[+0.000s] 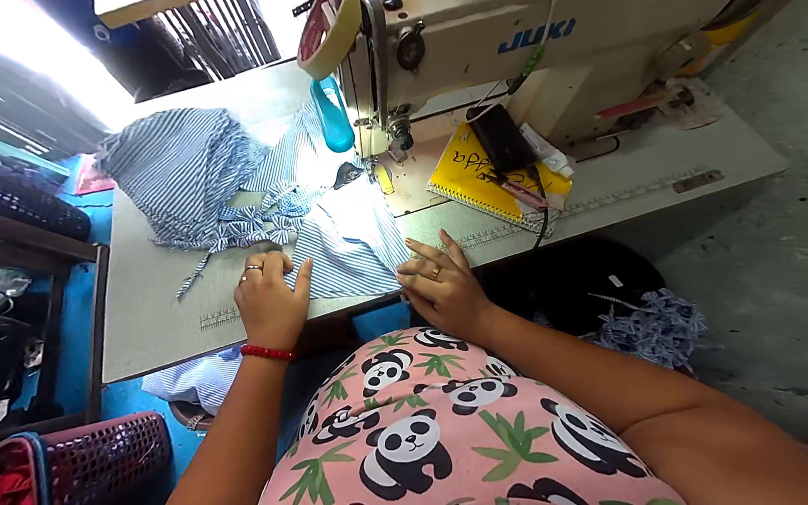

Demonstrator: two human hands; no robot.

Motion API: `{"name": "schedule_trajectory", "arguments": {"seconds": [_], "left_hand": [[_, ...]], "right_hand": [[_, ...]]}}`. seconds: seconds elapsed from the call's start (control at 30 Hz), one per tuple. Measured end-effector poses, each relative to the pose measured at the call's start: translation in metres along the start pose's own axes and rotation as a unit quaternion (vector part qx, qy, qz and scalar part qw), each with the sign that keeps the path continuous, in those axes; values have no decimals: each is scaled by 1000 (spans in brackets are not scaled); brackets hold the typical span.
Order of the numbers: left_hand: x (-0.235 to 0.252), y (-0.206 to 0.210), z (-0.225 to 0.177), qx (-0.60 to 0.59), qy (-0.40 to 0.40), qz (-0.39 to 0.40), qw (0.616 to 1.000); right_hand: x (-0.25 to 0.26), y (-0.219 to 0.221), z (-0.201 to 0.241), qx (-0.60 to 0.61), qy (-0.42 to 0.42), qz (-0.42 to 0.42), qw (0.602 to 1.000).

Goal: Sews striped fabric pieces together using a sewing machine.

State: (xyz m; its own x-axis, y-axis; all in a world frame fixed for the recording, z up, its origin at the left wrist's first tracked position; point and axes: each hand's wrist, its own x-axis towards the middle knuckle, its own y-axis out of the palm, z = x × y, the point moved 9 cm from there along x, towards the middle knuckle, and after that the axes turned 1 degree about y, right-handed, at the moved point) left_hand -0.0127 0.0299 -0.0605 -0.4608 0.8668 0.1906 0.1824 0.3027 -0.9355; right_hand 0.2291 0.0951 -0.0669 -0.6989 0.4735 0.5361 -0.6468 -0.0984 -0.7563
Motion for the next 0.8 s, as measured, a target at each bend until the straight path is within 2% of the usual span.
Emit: {"name": "schedule_trajectory", "arguments": {"seconds": [0.23,0.33,0.43,0.6,0.63,0.7,0.8], "left_hand": [[-1,-4,10,-52,-17,15,998],[-2,-3,7,-36,-5,15,999],[-4,-2,2,3,-6,54,999],[-3,-20,-7,86,106,-54,989],[-1,-21,-7,82,120,-54,988],[7,-22,0,27,102,-3,994],[16,-26,17,-99,7,34,994]], "right_hand": [[5,2,3,-23,-14,4,1000],[1,3,3,-27,-10,6,1000],[-3,1,3,-32,3,-1,999],[3,-3,7,-45,-34,-58,997],[3,-3,6,-47,-38,-67,996],[7,-3,5,-45,-38,-71,996],[10,-6,7,-28,-20,-35,999]]}}
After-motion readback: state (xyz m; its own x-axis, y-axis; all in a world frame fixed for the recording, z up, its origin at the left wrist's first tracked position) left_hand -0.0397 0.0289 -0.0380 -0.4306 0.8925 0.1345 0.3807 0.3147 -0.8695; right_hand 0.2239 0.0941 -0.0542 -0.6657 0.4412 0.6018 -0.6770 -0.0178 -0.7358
